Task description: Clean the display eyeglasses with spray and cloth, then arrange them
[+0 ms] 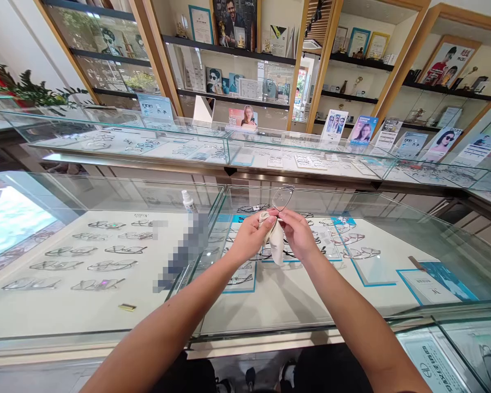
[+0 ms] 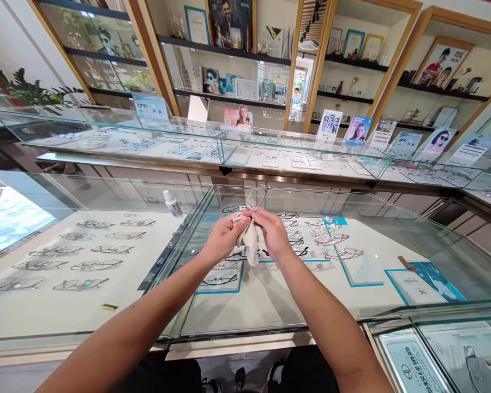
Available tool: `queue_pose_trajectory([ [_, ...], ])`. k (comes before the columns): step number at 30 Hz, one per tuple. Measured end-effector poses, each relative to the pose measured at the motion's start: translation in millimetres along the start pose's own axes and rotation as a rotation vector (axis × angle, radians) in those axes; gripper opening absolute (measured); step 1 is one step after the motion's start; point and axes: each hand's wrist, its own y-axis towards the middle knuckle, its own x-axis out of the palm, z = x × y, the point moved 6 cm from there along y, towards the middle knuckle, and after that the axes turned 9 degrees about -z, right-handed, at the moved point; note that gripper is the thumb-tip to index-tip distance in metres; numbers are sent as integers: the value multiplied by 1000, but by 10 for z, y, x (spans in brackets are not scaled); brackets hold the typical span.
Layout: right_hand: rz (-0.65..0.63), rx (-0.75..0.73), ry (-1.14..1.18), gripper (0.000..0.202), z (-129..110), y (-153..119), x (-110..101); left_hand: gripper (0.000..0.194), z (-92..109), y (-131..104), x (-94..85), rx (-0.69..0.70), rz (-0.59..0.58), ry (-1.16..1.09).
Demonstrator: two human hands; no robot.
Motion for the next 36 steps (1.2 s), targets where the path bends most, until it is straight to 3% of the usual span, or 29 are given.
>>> queue_pose_trajectory([
  [9,94,26,41,20,42,28,-160,54,42,-10,91,-15,-249,-50],
  [13,107,25,34,21,32,33,-181,56,6,-29,128,-56,-299,-100],
  [19,120,55,60,24,84,4,-104,62,-81,-25,133,-74,-215,-172],
  [27,33,0,-4,27,76,-8,8,60,-38,-11,20,7,-2,5],
  [32,45,18,7,24,53,-13,-3,65,4,9,-13,10,4,54],
  [36,101,57,52,24,66,-7,-79,61,18,20,20,24,-117,59],
])
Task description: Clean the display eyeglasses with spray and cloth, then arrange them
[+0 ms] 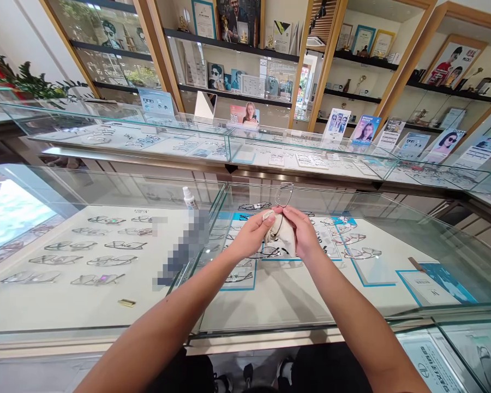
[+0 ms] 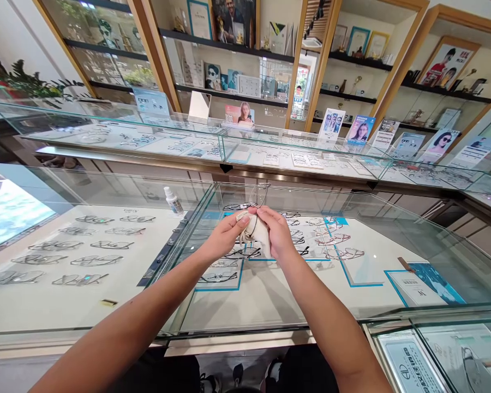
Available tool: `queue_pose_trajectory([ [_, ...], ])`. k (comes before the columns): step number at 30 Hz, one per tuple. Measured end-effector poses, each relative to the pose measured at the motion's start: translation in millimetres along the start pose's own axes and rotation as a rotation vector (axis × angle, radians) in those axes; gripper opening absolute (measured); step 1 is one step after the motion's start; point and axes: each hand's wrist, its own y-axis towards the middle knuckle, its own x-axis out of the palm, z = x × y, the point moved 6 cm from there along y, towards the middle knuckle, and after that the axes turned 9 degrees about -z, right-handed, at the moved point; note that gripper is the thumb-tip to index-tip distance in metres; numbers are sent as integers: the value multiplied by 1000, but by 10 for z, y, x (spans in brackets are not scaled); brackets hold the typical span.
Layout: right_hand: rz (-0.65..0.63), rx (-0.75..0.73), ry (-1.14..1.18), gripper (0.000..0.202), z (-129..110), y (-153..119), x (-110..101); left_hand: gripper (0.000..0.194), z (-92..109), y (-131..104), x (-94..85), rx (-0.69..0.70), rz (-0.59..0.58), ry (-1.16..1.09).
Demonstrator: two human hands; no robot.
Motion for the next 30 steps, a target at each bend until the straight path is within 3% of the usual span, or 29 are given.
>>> queue_pose_trajectory([
  [3,28,0,28,22,-5,21,-58,57,-15,-5,53,-17,-105,-67],
  [7,28,8,36,25,4,32,-72,58,-52,-13,88,-39,-142,-130],
  [16,-47,-58,-38,32,61,-24,82,57,-76,-25,-38,-18,109,-15],
  [19,-76,-84,-57,30,40,-24,95,57,-44,-28,-37,-3,128,-14],
  [25,-45,-45,-31,24,16,-15,18,59,-14,-24,-6,-23,85,-67],
  [30,32,27,49,26,23,6,-68,54,-13,-14,51,-47,-97,-150],
])
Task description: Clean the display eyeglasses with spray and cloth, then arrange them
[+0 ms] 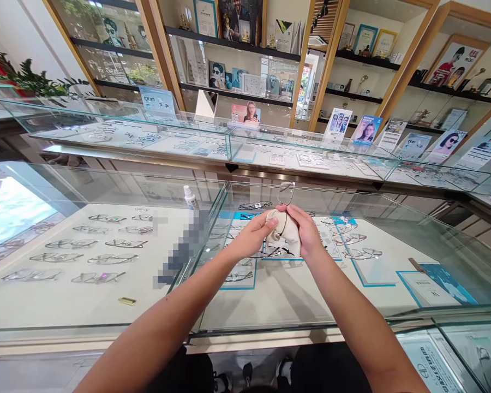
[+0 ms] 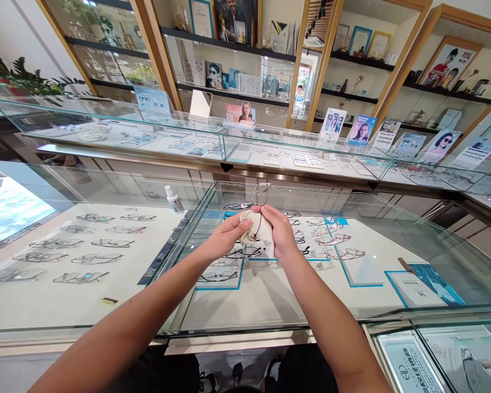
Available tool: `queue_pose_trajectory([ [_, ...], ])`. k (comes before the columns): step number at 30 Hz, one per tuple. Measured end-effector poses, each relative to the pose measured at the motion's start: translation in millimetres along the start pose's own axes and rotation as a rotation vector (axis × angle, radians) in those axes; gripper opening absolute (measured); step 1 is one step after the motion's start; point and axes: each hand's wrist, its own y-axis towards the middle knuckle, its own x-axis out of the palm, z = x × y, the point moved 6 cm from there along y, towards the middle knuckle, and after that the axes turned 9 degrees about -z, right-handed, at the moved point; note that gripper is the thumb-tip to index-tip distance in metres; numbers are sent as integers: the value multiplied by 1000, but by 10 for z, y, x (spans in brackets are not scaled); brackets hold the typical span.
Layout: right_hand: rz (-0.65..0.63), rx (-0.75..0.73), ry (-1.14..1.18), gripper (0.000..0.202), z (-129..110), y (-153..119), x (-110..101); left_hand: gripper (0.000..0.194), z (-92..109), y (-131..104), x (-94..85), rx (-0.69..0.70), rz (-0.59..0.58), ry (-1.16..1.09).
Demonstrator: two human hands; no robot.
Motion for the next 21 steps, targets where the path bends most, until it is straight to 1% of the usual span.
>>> queue_pose_trajectory([
  [1,3,1,10,26,-9,8,-8,53,1,2,6,-9,-25,-6],
  [3,10,-4,14,26,-34,22,-27,51,9,5,-10,-14,-20,-10],
  [6,33,-44,15,26,-114,38,-77,49,15,9,-84,-5,67,-29],
  [9,38,-123,30,24,-248,49,-144,50,20,9,-207,11,167,-67],
  [13,26,-214,17,21,-418,56,-221,49,84,-8,-481,65,318,-88],
  [16,10,-230,24,21,-458,60,-236,48,171,-62,-754,121,479,-75],
  [18,-2,-224,31,21,-450,64,-231,45,237,-125,-937,134,591,-6],
  [21,-23,-212,27,21,-422,68,-214,40,362,-230,-1153,125,694,235],
])
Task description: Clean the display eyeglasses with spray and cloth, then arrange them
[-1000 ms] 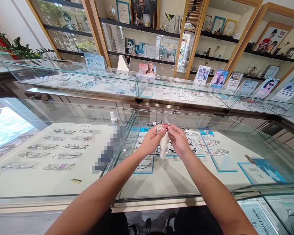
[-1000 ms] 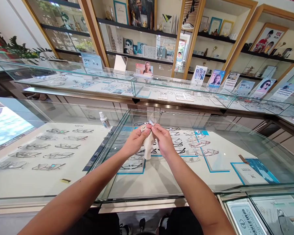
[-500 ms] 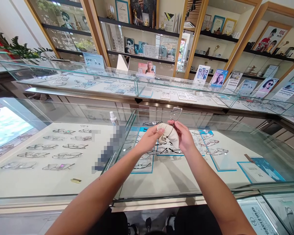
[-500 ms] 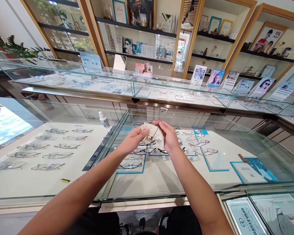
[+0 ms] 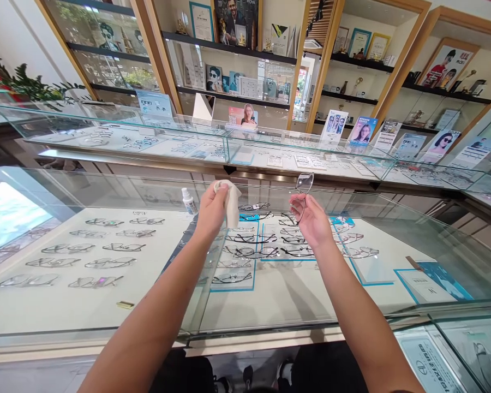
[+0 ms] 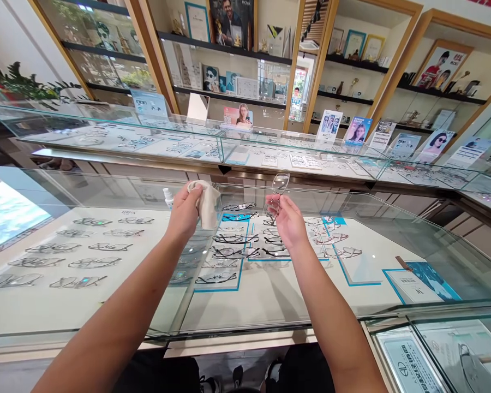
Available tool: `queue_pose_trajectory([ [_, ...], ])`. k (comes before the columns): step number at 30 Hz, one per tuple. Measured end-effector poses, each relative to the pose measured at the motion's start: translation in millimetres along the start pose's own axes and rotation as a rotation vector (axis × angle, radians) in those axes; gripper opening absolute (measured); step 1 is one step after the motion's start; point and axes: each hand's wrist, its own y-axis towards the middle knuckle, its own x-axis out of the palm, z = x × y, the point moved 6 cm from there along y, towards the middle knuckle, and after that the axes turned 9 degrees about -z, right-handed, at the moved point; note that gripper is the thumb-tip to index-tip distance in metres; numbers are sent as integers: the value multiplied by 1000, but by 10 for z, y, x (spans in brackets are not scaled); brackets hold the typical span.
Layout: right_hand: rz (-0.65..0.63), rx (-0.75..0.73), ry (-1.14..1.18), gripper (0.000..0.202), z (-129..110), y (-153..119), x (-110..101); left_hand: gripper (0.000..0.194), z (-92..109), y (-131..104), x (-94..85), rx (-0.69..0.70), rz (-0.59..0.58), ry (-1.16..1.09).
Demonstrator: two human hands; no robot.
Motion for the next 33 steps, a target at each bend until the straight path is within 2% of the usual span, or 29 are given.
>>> queue_pose_trajectory([
  [3,-11,16,-33,20,24,-9,13,50,59,40,-174,21,39,371],
  [5,-19,26,-55,21,33,-19,25,53,6,64,-225,-91,-1,691],
  [8,-46,36,-82,23,41,-31,55,48,-211,79,-255,-331,-156,1048],
  [12,-83,45,-113,25,45,-39,93,29,-500,63,-319,-513,-248,1171],
  [15,-114,45,-132,25,45,-48,124,29,-583,40,-323,-558,-272,1231],
  [17,-139,39,-146,25,40,-59,150,40,-493,40,-252,-462,-250,1253],
  [18,-153,40,-158,24,38,-65,164,44,-394,42,-186,-349,-219,1241],
  [22,-214,74,-235,26,34,-95,223,55,167,-101,157,292,-62,1007],
  [24,-256,99,-255,28,33,-107,259,65,339,-241,319,497,-74,914],
  [28,-344,167,-256,32,65,-120,310,84,441,-473,575,723,-186,856],
  [33,-434,250,-300,37,148,-127,299,78,400,-540,641,771,-186,860],
])
